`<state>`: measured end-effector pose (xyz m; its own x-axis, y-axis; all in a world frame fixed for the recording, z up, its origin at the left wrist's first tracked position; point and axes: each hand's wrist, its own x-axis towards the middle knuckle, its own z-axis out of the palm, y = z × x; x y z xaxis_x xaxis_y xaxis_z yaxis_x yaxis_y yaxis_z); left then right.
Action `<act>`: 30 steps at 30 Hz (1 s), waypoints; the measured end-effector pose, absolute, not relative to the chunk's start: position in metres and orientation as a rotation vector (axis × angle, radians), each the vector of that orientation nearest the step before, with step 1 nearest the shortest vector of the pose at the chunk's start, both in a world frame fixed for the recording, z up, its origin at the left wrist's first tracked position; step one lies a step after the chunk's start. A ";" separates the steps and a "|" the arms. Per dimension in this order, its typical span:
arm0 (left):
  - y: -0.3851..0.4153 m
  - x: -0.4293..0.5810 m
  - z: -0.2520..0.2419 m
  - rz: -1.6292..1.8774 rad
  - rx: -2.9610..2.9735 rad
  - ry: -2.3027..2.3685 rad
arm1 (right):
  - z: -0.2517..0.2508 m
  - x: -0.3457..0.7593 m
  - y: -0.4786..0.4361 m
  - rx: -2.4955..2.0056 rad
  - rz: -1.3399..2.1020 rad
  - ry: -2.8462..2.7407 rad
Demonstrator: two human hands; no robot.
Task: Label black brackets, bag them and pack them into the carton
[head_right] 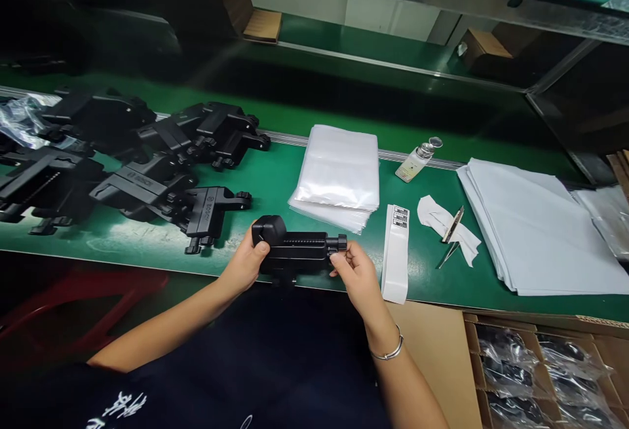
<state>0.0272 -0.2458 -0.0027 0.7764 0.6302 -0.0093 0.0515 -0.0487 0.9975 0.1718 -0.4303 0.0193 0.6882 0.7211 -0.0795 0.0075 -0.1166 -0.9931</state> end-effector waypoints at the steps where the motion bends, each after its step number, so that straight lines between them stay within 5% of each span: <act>1: -0.246 0.028 -0.002 0.489 1.583 0.568 | 0.018 0.173 -0.430 -1.557 0.694 -0.587; 13: -0.246 0.034 0.008 0.501 1.632 0.488 | 0.002 0.178 -0.430 -1.923 0.432 -0.682; 30: -0.238 0.036 0.011 0.543 1.574 0.533 | -0.009 0.179 -0.413 -1.744 0.415 -0.648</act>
